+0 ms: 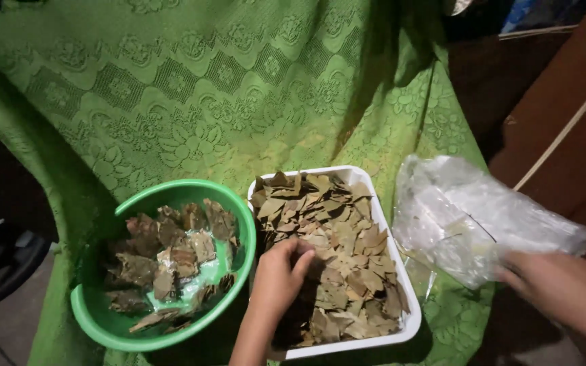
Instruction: Sorting and inspecting dried leaves by hand in a tray.
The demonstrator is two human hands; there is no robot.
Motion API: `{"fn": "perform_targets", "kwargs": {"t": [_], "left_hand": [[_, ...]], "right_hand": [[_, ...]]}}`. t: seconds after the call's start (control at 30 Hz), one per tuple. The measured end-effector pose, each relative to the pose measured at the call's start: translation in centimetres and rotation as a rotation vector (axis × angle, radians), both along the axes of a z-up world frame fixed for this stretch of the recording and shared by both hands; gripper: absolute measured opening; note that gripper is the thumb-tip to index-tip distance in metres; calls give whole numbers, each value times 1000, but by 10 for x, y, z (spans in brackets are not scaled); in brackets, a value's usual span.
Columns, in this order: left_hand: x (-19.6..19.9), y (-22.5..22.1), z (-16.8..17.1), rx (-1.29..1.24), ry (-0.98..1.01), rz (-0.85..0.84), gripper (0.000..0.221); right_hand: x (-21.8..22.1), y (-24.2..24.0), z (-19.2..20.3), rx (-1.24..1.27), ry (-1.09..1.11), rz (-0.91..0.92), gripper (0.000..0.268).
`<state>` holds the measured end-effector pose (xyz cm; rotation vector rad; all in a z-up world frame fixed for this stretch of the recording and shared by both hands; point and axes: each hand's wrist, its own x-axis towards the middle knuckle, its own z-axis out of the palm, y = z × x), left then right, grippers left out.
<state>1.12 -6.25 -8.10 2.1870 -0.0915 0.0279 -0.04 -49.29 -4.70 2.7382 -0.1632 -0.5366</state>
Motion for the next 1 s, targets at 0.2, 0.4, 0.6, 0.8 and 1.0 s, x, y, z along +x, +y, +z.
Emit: {"fn": "perform_targets", "kwargs": {"t": [0.2, 0.4, 0.6, 0.8, 1.0], "left_hand": [[11, -17, 27, -263, 37, -14, 16], [3, -19, 47, -386, 33, 51, 28], [5, -34, 23, -867, 285, 236, 50], [27, -24, -10, -648, 72, 180, 16], [24, -17, -4, -581, 65, 195, 14]], "right_hand": [[13, 211, 67, 1129, -252, -20, 43], [34, 244, 4, 1615, -300, -133, 38], [35, 255, -20, 1872, -559, -338, 24], [46, 247, -36, 1945, -603, -233, 41], [34, 248, -23, 1838, -588, -204, 23]]}}
